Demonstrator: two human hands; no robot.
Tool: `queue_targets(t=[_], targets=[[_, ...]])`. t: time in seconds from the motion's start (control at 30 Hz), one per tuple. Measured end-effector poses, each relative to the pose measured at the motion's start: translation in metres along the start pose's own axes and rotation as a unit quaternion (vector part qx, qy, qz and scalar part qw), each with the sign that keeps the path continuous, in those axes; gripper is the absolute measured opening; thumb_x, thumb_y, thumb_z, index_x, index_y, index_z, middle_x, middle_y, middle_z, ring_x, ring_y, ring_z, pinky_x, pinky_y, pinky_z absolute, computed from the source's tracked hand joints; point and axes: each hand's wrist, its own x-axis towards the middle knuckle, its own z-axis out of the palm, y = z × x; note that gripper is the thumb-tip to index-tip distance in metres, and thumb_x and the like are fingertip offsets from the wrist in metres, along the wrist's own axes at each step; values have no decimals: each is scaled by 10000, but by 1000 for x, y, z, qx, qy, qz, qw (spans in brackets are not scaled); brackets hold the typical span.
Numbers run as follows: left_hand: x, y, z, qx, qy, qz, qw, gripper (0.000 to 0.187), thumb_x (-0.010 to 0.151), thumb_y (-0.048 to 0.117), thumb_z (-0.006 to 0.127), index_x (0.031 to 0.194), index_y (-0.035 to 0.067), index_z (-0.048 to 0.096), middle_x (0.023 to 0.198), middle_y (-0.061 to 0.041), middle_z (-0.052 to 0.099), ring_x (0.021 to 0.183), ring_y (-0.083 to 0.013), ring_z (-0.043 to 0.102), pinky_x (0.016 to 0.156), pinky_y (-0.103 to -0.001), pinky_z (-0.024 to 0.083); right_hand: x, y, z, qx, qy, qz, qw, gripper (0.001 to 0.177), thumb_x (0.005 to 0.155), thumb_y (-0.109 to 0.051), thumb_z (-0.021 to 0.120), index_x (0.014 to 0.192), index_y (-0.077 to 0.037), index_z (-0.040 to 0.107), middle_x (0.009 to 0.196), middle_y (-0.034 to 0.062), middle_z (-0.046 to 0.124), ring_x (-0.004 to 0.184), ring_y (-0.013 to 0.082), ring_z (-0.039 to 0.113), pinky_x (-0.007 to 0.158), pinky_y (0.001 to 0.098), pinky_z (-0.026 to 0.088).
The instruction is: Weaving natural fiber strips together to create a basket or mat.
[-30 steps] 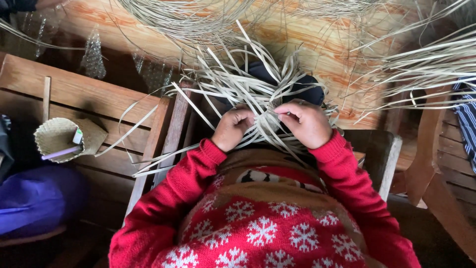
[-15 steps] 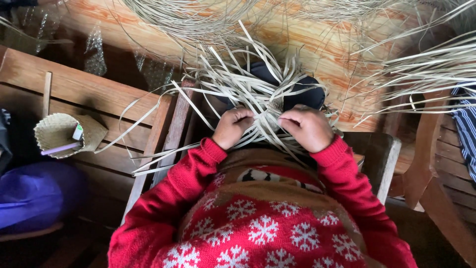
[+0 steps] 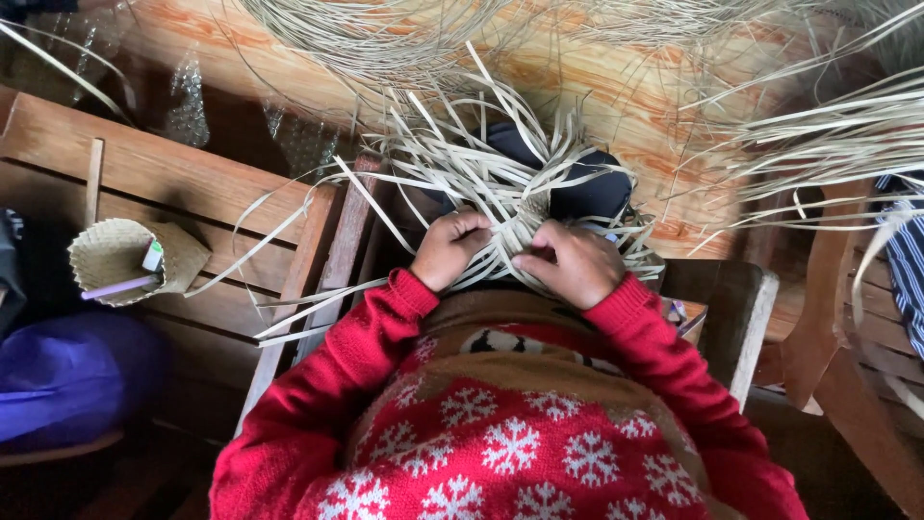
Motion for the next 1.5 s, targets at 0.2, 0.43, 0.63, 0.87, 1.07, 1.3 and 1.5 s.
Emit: queue_targets(t=[0.2, 0.43, 0.63, 0.87, 1.07, 1.3, 1.5], targets=[[-1, 4, 0, 17, 14, -6, 1000, 114, 877, 67, 694, 961, 73, 771, 863, -124, 720, 898, -272, 709, 871, -407, 536, 7, 10, 15, 116, -16, -35, 993, 449, 776, -374, 828, 1076, -255, 516, 965, 8, 761, 996, 279, 728, 861, 435, 571], [0, 4, 1, 16, 19, -2, 1000, 109, 877, 69, 691, 952, 80, 770, 868, -124, 722, 903, -268, 708, 870, -407, 538, 4, 1, -16, 89, 69, -14, 994, 254, 806, -258, 784, 986, -225, 608, 872, 24, 748, 862, 257, 740, 758, 406, 610], [1, 4, 0, 19, 19, -3, 1000, 112, 878, 80, 687, 944, 102, 774, 870, -109, 726, 905, -263, 709, 873, -398, 539, 16, 21, 26, -18, -36, -1, 999, 242, 859, -369, 679, 1013, -243, 541, 969, 44, 761, 967, 322, 734, 852, 493, 566], [2, 1, 3, 19, 35, -6, 999, 100, 864, 87, 703, 936, 87, 772, 863, -121, 726, 890, -266, 712, 862, -399, 541, 2, -15, -33, 62, 129, -29, 989, 187, 879, -227, 688, 1035, -248, 586, 886, 43, 746, 891, 302, 733, 787, 461, 586], [1, 5, 2, 22, 39, -5, 999, 93, 857, 99, 708, 914, 103, 781, 849, -99, 728, 858, -235, 708, 836, -378, 543, 13, -11, -3, 42, -12, -21, 999, 393, 826, -352, 748, 1147, -251, 546, 996, 38, 769, 997, 339, 724, 884, 524, 570], [-1, 7, 3, 21, 46, -4, 999, 99, 835, 132, 740, 912, 97, 791, 845, -114, 739, 852, -243, 715, 823, -375, 540, 14, -21, -18, 146, 94, -23, 985, 314, 820, -171, 724, 1101, -224, 595, 865, 126, 730, 874, 366, 722, 737, 508, 598], [-2, 11, 4, 22, 52, 2, 998, 104, 832, 125, 743, 915, 85, 793, 837, -124, 745, 844, -256, 722, 803, -376, 545, 11, -26, -31, 165, 143, -54, 974, 278, 789, -163, 769, 1051, -205, 687, 836, 130, 727, 818, 329, 726, 640, 404, 635]])
